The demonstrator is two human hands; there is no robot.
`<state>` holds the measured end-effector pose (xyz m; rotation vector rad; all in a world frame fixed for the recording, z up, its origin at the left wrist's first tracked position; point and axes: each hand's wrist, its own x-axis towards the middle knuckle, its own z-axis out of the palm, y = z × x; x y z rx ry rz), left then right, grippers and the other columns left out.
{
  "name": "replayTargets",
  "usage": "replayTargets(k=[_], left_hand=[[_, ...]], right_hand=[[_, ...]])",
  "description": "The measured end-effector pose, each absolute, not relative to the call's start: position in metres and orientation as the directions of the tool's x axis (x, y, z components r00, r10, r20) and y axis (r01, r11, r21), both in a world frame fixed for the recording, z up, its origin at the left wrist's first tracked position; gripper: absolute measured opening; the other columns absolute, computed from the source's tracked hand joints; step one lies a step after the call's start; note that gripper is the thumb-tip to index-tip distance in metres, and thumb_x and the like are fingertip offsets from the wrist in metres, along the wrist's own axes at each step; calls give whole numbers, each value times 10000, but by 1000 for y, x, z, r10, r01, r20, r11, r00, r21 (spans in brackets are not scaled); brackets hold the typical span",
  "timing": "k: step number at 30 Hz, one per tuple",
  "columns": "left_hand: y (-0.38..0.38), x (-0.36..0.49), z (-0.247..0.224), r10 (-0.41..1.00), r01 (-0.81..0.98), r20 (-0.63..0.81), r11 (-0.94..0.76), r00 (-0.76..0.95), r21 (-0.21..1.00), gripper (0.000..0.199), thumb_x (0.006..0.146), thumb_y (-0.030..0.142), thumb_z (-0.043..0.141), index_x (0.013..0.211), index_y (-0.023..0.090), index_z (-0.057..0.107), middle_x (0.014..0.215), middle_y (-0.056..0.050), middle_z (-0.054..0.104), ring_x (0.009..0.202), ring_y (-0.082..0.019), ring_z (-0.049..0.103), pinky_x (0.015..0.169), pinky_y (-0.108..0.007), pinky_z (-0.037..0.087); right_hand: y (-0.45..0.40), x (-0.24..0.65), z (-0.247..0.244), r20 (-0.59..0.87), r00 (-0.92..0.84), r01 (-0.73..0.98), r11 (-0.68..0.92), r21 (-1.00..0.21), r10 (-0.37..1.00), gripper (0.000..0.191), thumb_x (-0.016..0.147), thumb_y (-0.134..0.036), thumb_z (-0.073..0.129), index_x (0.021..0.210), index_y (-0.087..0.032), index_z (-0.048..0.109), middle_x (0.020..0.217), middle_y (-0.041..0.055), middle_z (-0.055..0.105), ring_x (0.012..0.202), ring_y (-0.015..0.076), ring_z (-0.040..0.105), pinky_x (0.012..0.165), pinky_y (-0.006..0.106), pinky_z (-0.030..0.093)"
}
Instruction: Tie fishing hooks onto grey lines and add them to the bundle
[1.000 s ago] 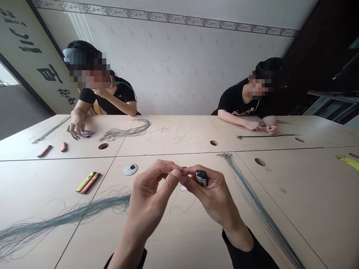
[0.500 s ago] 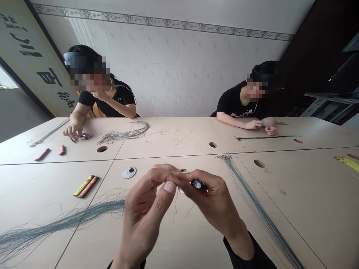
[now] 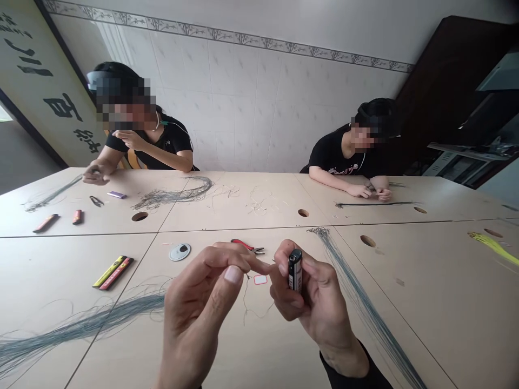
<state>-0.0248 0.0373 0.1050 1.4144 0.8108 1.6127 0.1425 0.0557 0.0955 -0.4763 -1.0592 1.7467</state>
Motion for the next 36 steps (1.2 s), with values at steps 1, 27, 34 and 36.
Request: replayTargets(k=[1,27,34,36], left_hand=[[37,-25,105,892,-165,452,-450,-28,878,180,1028,284,573,923,287,719,916,-16,754,1076,-221,646,994,-349,489],[36,-21,108,894,-101,447,-443,21,891,177,1034,295,570,918,296,704,1095,-11,773,1171,-221,641,973,-340,501],[34,-20,108,878,-22,474,-474,64,880,181,1044,257,549,934,303,685,1086,9,770,1174,-196,634,979,-319,494],[34,-19,108,864,31,495,-499,88,866,176,1040,238,550,955,309,686,1096,3,767,1175,-206,633,980,-337,498]], right_hand=[[55,142,96,152,-430,-555,-127,-822,890,329,972,-538,485,856,-233,523,554,-95,304,476,78,133,426,173,132],[55,137,95,121,-649,-646,-460,-609,751,338,978,-498,507,777,-227,502,468,-117,343,316,53,170,316,133,282],[60,139,92,111,-704,-639,-559,-529,701,330,957,-480,516,746,-234,454,440,-123,347,297,52,138,291,126,255],[60,138,93,91,-703,-630,-558,-540,706,332,942,-490,543,747,-236,457,434,-126,354,292,49,138,286,128,245]])
